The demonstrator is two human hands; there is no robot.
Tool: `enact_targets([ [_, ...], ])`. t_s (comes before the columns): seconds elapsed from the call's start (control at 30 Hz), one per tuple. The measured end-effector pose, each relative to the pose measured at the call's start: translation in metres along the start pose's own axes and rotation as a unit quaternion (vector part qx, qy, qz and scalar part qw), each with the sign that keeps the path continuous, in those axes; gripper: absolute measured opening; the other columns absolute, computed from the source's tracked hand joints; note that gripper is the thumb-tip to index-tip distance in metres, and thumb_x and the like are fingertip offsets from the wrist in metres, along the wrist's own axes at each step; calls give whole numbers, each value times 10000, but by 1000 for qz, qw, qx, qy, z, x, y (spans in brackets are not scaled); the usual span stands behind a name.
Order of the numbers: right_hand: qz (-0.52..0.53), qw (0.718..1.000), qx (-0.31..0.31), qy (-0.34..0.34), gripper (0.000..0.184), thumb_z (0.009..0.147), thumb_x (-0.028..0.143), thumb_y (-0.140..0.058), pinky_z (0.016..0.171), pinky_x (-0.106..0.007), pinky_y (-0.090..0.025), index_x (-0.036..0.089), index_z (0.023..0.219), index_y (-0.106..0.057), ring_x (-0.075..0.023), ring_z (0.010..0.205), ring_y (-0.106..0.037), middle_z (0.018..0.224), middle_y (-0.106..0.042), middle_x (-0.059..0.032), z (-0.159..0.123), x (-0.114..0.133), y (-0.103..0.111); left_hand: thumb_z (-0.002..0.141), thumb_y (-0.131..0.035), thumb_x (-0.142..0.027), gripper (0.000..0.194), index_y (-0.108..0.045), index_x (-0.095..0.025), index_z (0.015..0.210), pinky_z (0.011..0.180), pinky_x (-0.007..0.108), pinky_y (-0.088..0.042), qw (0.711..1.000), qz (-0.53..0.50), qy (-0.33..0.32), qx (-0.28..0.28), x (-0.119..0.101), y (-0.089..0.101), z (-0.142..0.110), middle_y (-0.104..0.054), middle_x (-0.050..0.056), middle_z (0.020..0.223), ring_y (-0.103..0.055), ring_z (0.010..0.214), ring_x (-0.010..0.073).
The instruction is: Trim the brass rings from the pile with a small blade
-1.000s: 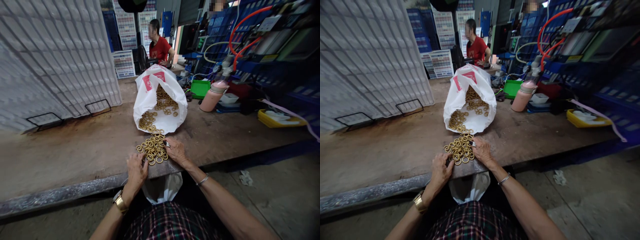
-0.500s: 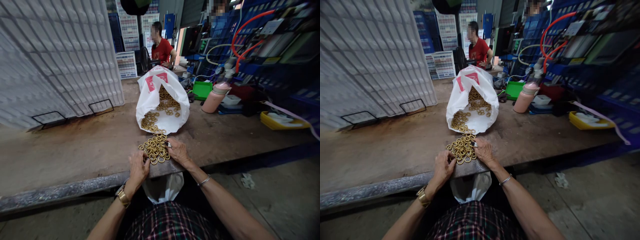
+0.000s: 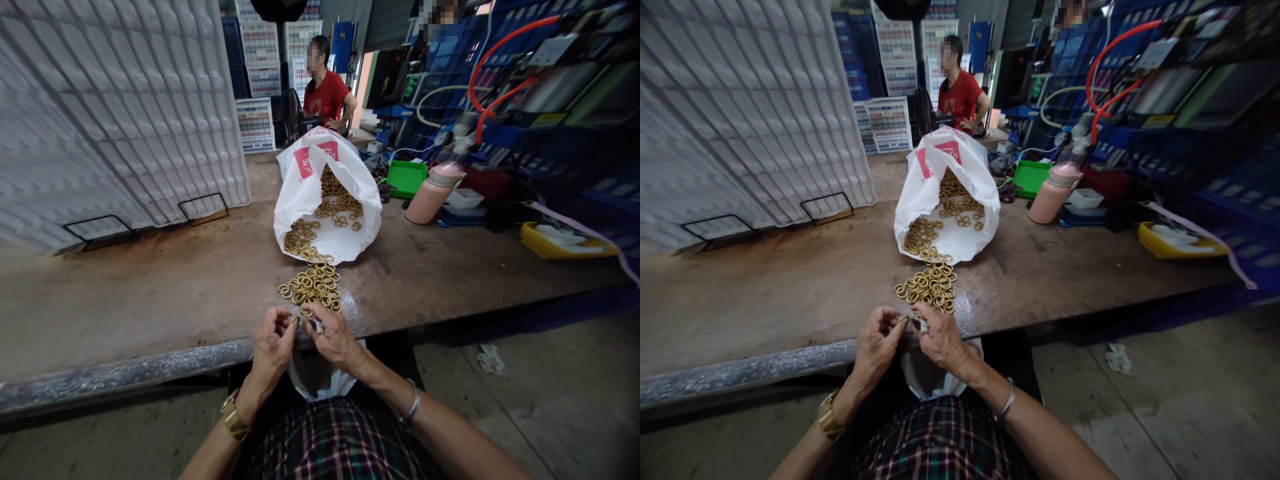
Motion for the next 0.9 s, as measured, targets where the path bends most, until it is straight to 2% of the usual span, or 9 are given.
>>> enact_targets([
  [0.07,20,999,31,-10,230,821,263,-464,677,-234,-441,203,1018,-566,-144,743,-599,845,-656,-35,-4,10,-12,724,-533,-197,83,-506,-186,802,529,212,-430,1000,11,-19,-4,-6,2,-4,-543,-29,647,-504,534,89],
  [0.17,51,997,33,-37,192,847,298,-429,612,-219,-415,192,854,-590,-121,641,-553,724,-617,-15,-5,10,-15,713,-538,-194,98,-515,-186,808,532,217,-441,999,16,-28,-8,-9,2,-8,-558,-24,653,-517,537,95],
  [0.27,87,993,31,-74,235,847,322,-417,536,-203,-378,187,725,-566,-102,550,-474,594,-527,21,-5,3,-12,696,-552,-201,119,-527,-184,811,545,230,-453,1000,-8,1,0,-5,-1,-8,-568,-19,658,-531,549,105],
  [0.4,160,981,31,-108,236,851,327,-408,537,-196,-375,185,726,-549,-95,541,-458,554,-482,42,-7,0,-9,738,-524,-246,73,-537,-174,742,536,220,-445,993,-90,58,48,-2,-12,-10,-573,-16,626,-533,545,106],
  [0.5,188,973,32,-129,221,835,329,-432,533,-201,-373,182,710,-540,-94,531,-461,545,-490,43,-9,0,-8,765,-519,-280,141,-536,-173,676,545,214,-434,991,-102,62,61,-5,-14,-14,-573,-20,596,-527,548,106],
  [0.73,175,969,50,-168,277,816,366,-436,524,-207,-352,179,623,-505,-92,519,-439,535,-480,39,-9,-3,-11,765,-509,-242,114,-558,-178,684,554,224,-402,999,1,-4,39,-8,-9,-17,-547,-19,597,-494,544,108],
  [0.9,148,972,46,-175,239,793,324,-453,536,-201,-340,174,619,-522,-90,543,-428,550,-470,44,-6,-8,-13,763,-507,-259,134,-541,-177,662,532,219,-363,998,-20,28,59,-5,-14,-19,-485,-39,550,-436,516,97],
])
Point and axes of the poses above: each hand's wrist, its own z-axis towards the middle knuckle, its own y-axis out of the back of the hand, x = y × z, the point moved 9 cm from there along z, towards the middle knuckle
